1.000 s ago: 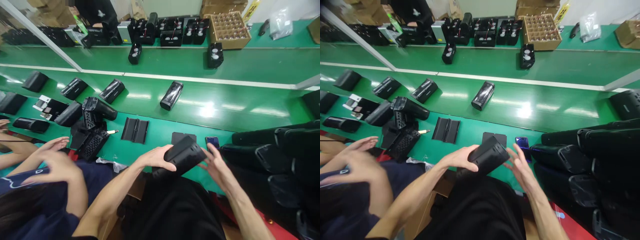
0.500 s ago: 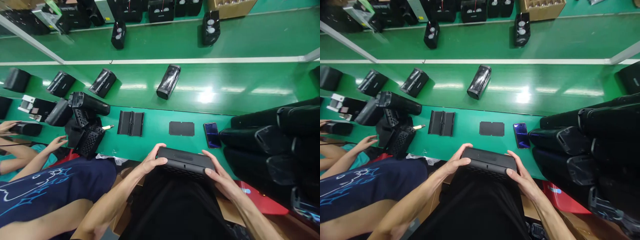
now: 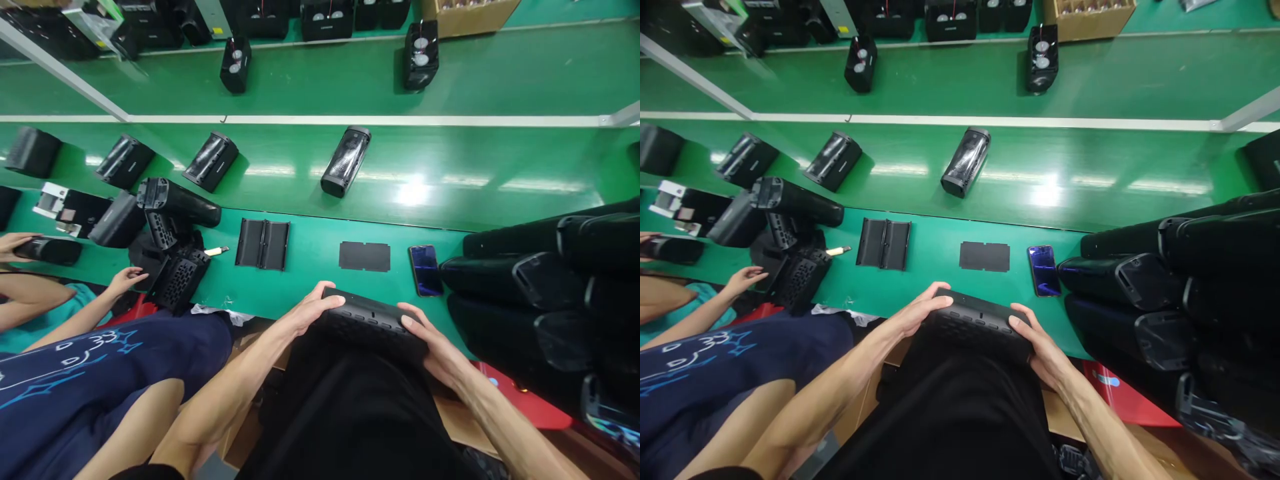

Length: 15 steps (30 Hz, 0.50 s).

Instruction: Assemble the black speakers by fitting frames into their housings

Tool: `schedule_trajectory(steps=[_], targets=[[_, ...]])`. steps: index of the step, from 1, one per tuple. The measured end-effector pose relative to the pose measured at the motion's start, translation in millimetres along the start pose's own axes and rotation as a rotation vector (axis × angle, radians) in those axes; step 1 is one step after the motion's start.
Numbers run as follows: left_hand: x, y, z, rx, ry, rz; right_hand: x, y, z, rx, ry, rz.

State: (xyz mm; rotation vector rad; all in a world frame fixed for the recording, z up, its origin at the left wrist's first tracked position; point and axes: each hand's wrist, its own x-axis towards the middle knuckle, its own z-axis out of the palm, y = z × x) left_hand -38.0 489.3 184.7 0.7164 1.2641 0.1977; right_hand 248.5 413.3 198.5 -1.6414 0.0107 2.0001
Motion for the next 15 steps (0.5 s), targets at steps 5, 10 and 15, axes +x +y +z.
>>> schedule_trajectory(steps=[5,10,15], targets=[[6.1,-5.5,4.3,0.01,0.075,0.03,1.2,3.5,8.5,-0.015,0.064,-0.053],[-2.0,-7.4,2.2,0.017,0.051,0.147,-0.9,11.4,6.2,-0.073,0.113,-0.195],[-14.6,-4.8,-4.1,0.013,-0.05,0.285,-6.1,18.1,4.7,-0.157,0.116,-0.429]])
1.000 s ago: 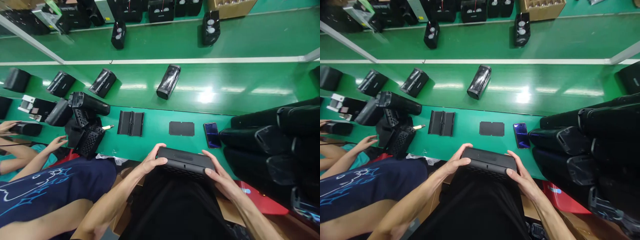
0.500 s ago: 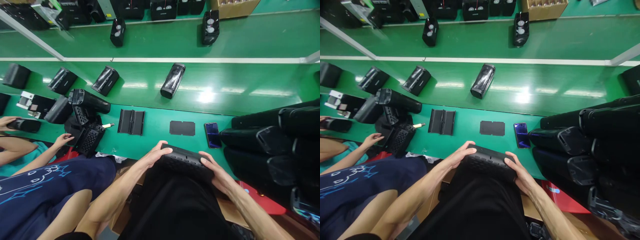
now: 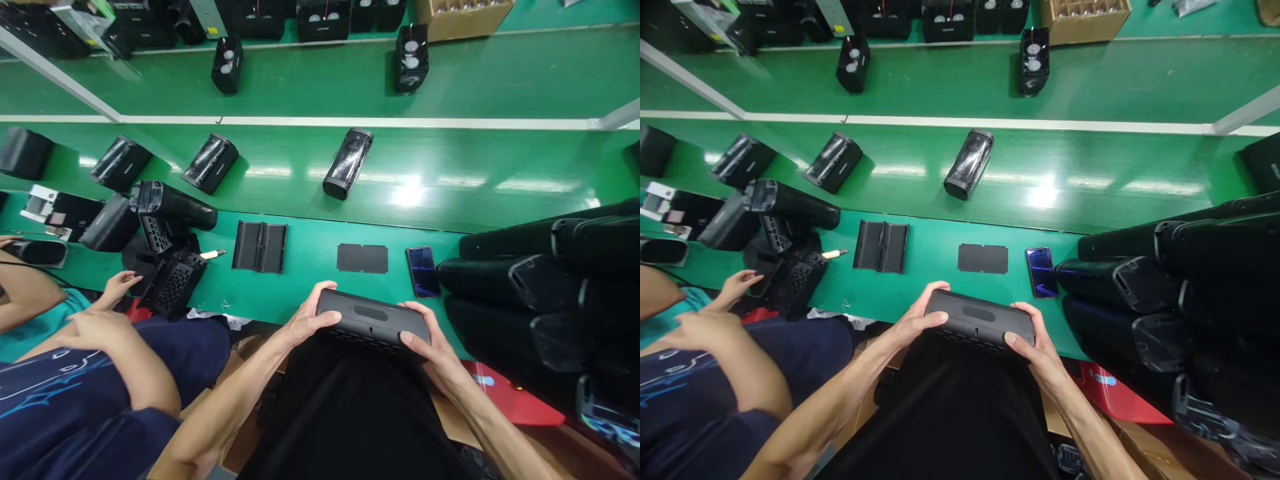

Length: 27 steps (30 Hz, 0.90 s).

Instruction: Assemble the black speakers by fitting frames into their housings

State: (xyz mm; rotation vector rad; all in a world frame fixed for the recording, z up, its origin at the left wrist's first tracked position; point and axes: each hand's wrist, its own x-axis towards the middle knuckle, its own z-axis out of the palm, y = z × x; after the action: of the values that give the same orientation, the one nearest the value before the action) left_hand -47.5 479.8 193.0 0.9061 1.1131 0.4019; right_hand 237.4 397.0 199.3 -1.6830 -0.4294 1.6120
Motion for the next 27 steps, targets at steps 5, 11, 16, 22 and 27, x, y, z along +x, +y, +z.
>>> schedule_trajectory(steps=[5,11,16,22,27], targets=[[9.8,-8.6,2.1,-0.044,0.051,-0.081,8.9,-1.9,0.9,0.06,-0.028,0.153],[30.6,-24.2,-7.8,-0.085,-0.003,-0.3,33.8,-1.6,-0.8,0.074,-0.042,0.395],[37.8,-35.0,-5.8,-0.019,0.06,-0.267,41.8,18.6,-0.7,0.1,0.016,0.349],[36.3,-38.3,-7.9,-0.066,0.035,-0.262,39.6,17.0,-14.9,0.039,-0.091,0.356],[34.9,-36.9,-26.3,-0.103,-0.018,-0.078,39.2,19.6,-21.2,-0.108,-0.179,0.149]])
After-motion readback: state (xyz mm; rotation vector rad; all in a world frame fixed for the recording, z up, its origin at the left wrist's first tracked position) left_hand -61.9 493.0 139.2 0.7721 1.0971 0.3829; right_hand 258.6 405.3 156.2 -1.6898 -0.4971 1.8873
